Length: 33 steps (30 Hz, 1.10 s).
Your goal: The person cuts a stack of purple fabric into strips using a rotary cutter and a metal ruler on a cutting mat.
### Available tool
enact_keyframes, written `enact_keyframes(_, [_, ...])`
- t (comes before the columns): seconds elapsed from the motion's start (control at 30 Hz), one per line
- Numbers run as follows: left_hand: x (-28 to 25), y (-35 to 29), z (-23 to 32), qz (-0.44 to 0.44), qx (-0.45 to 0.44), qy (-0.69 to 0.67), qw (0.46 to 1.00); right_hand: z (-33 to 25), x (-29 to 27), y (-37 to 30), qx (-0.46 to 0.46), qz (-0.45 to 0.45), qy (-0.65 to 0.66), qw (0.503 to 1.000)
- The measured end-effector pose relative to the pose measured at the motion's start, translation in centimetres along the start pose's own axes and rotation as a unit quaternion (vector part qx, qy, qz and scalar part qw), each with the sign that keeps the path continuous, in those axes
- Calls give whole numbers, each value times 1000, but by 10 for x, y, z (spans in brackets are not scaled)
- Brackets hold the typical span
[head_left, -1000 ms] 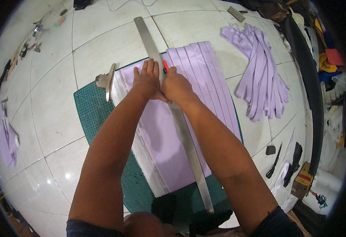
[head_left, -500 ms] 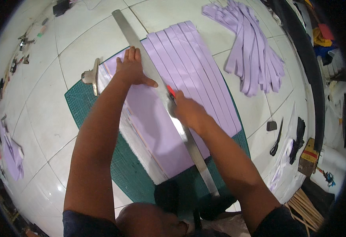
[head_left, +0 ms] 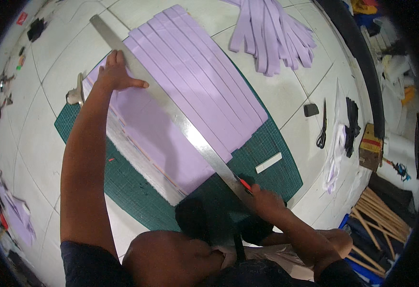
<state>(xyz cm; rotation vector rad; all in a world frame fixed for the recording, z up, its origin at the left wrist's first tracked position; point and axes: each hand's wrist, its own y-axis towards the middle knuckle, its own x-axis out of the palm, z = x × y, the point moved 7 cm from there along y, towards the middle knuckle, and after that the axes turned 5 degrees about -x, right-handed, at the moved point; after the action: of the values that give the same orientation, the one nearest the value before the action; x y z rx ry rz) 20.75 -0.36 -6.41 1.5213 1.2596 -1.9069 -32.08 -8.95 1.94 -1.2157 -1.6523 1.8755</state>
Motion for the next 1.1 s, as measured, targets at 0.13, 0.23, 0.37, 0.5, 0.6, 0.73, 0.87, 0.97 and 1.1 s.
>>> enact_keyframes(0.13, [4, -7, -13, 11, -3, 44, 999, 14, -15, -28, -18, 76, 65, 995])
enact_keyframes(0.23, [-13, 3, -4, 28, -8, -60, 998, 49, -7, -46, -54, 226, 178, 956])
enact_keyframes(0.37, [-43, 29, -8, 141, -50, -122, 981, 82, 40, -32, -42, 270, 248, 930])
enact_keyframes(0.5, [-45, 63, -1, 181, -14, -18, 983, 89, 79, -23, -52, 224, 290, 929])
enact_keyframes(0.6, [-39, 80, -1, 117, -53, 17, 992, 93, 94, -22, -78, 238, 272, 929])
enact_keyframes(0.73, [-45, 95, -19, 121, -51, -126, 983, 101, 89, -23, -41, 229, 298, 926])
enact_keyframes(0.87, [-29, 102, -27, 185, -33, -266, 945, 112, 100, -23, -32, 241, 314, 918])
enact_keyframes(0.97, [-21, 105, -43, 189, -54, -316, 928, 112, 104, -17, -60, 248, 288, 923])
enact_keyframes(1.1, [-26, 105, -45, 188, -29, -272, 943, 104, 102, -12, -24, 204, 312, 927])
